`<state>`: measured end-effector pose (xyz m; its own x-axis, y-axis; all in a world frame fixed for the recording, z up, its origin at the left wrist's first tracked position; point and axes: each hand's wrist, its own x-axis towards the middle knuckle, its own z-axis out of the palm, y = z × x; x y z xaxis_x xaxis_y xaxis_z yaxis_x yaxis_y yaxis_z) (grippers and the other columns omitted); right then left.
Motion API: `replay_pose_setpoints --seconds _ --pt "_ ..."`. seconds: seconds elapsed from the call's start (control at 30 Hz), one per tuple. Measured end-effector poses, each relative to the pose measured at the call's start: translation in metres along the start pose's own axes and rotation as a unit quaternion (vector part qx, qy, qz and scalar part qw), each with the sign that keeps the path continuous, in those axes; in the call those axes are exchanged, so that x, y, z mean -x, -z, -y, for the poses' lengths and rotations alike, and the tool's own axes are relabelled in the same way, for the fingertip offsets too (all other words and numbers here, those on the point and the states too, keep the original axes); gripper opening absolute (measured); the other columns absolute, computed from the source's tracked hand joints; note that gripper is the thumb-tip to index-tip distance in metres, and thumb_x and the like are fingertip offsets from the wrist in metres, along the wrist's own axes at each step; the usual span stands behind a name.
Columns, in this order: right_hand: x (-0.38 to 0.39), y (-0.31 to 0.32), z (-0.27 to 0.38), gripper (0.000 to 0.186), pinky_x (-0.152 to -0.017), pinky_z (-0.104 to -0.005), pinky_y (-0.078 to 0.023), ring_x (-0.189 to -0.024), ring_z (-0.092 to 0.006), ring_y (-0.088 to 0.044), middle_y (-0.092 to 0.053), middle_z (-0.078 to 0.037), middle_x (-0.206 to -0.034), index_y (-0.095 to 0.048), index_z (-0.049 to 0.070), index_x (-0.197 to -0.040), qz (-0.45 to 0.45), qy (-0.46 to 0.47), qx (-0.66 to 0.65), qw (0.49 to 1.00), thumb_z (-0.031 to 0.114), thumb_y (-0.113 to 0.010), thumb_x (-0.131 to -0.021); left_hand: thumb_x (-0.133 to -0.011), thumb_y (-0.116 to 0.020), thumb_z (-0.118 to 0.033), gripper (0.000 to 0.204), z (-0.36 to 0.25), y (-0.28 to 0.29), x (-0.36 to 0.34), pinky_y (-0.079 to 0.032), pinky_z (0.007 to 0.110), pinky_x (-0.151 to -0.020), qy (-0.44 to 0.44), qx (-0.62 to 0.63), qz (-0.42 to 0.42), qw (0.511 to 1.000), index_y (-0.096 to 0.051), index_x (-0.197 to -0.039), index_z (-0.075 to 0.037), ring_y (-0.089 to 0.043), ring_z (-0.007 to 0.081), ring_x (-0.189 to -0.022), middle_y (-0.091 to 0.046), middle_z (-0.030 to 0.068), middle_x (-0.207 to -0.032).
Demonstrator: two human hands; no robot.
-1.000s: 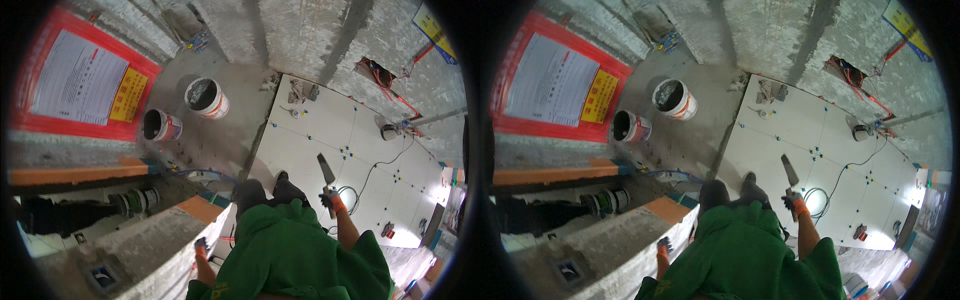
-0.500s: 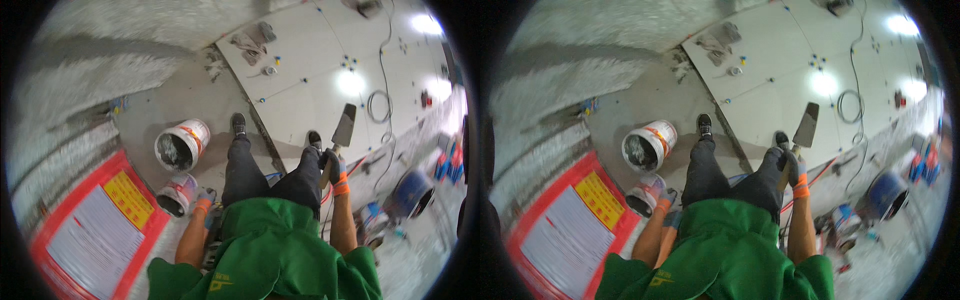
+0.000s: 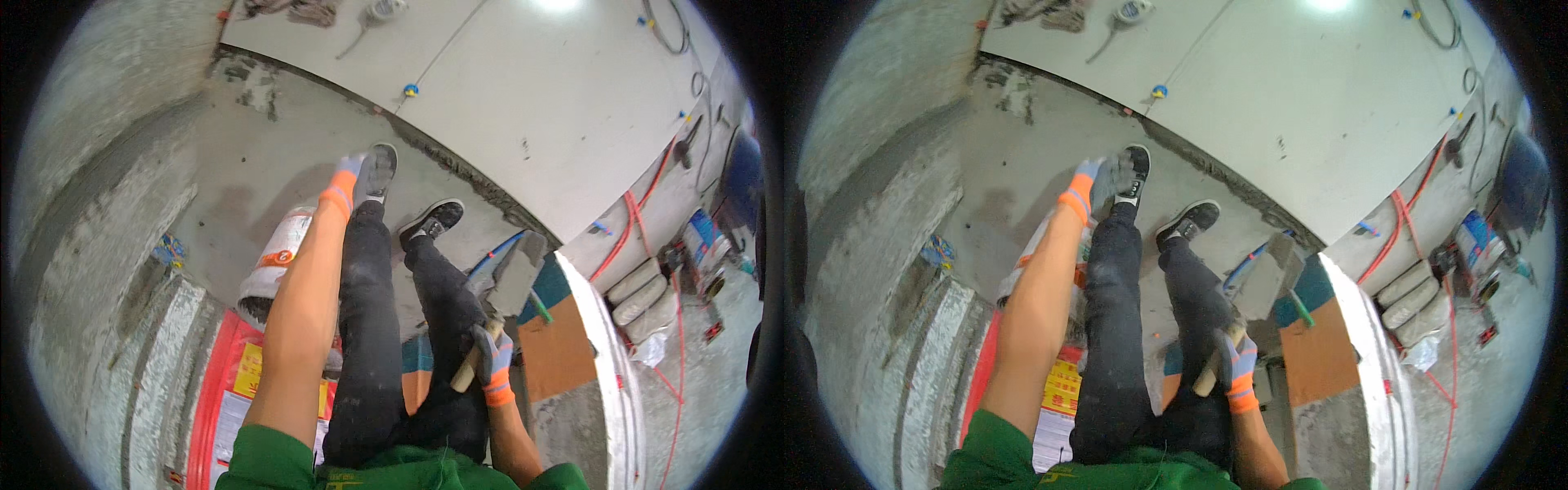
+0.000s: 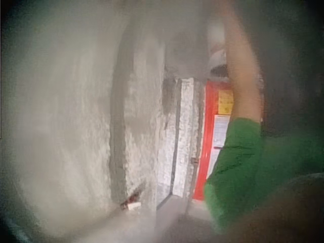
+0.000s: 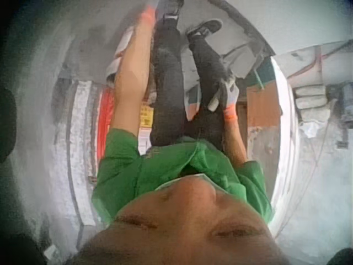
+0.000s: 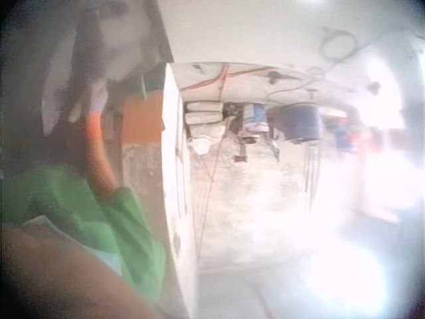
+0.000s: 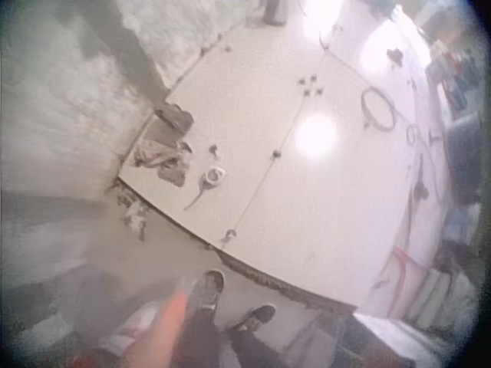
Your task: The person kneels on the floor and uses a rubber mallet to tap white floor tiles into place. They then use a power sander to smooth the tile seams and a trowel to apply grout between the tiles.
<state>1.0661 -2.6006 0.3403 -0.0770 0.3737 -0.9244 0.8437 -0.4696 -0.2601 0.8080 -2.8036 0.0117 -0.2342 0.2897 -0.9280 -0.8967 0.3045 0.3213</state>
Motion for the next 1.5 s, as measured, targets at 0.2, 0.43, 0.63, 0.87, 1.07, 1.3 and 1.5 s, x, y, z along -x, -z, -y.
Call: replay_pose_setpoints --seconds 0.2,0.43,0.63,0.87,1.07,1.3,1.5 --pt "0.023 -0.004 -0.006 0.020 -0.052 -0.0312 -0.047 -0.058 -0.0226 -0.058 -0.060 -0.014 -0.073 -0.058 -0.004 -0.083 -0.063 0.029 -0.030 0.997 0.015 -0.053 -0.079 -0.093 -0.041 -0.021 0.034 -0.057 -0.041 -0.075 -0.052 0.040 -0.081 0.106 0.011 0.000 0.994 -0.049 -0.119 -0.001 -0.061 0.0277 -0.091 -0.060 0.0128 -0.102" --pt "0.032 -0.027 -0.002 0.034 -0.041 -0.0346 -0.046 -0.048 -0.0233 -0.053 -0.054 -0.014 -0.068 -0.050 -0.002 -0.089 -0.059 -0.038 -0.134 0.988 0.028 -0.061 -0.077 -0.093 -0.041 -0.020 0.033 -0.064 -0.044 -0.096 -0.054 0.036 -0.078 0.109 -0.023 0.012 0.994 -0.050 -0.116 0.001 -0.062 0.0263 -0.089 -0.061 0.0123 -0.099" --pt "0.034 -0.040 0.004 0.037 -0.039 -0.0328 -0.044 -0.045 -0.0232 -0.052 -0.054 -0.013 -0.064 -0.050 -0.002 -0.088 -0.102 -0.019 -0.116 0.988 0.031 -0.062 -0.075 -0.093 -0.040 -0.020 0.029 -0.069 -0.043 -0.107 -0.054 0.039 -0.076 0.114 -0.020 0.019 0.993 -0.052 -0.108 0.003 -0.062 0.0281 -0.088 -0.061 0.0146 -0.098" --pt "0.030 -0.052 0.024 0.034 -0.045 -0.0349 -0.045 -0.051 -0.0258 -0.054 -0.056 -0.013 -0.066 -0.055 -0.001 -0.083 -0.100 -0.082 -0.111 0.985 0.032 -0.059 -0.075 -0.089 -0.047 -0.017 0.027 -0.099 -0.023 -0.097 -0.052 0.044 -0.079 0.116 0.062 0.033 0.991 -0.057 -0.108 -0.001 -0.063 0.0294 -0.088 -0.064 0.0123 -0.095" --pt "0.023 -0.056 0.033 0.029 -0.053 -0.0326 -0.044 -0.054 -0.0218 -0.055 -0.061 -0.014 -0.067 -0.056 0.006 -0.060 -0.019 0.102 0.083 0.991 0.017 -0.042 -0.083 -0.076 -0.062 -0.036 0.060 -0.215 0.004 -0.096 -0.030 0.046 -0.103 -0.302 -0.635 -0.308 0.641 -0.048 -0.128 -0.011 -0.035 0.0344 -0.127 -0.038 0.0179 -0.137" --pt "0.027 -0.059 0.000 0.024 -0.049 -0.0341 -0.043 -0.049 -0.0210 -0.053 -0.061 -0.013 -0.068 -0.058 0.005 -0.064 -0.024 0.112 -0.053 0.992 0.016 -0.048 -0.083 -0.076 -0.061 -0.034 0.076 -0.266 0.012 -0.129 -0.034 0.042 -0.102 -0.174 -0.656 -0.298 0.672 -0.027 -0.139 -0.011 -0.041 0.0334 -0.124 -0.041 0.0186 -0.136" --pt "0.030 -0.051 -0.025 0.023 -0.055 -0.0313 -0.046 -0.059 -0.0204 -0.057 -0.061 -0.010 -0.069 -0.060 -0.002 -0.082 -0.067 0.099 0.059 0.991 0.019 -0.064 -0.075 -0.079 -0.056 -0.021 0.043 -0.207 0.052 -0.041 -0.042 0.039 -0.091 -0.201 -0.553 -0.248 0.770 -0.054 -0.118 -0.002 -0.054 0.0380 -0.107 -0.059 0.0224 -0.112"
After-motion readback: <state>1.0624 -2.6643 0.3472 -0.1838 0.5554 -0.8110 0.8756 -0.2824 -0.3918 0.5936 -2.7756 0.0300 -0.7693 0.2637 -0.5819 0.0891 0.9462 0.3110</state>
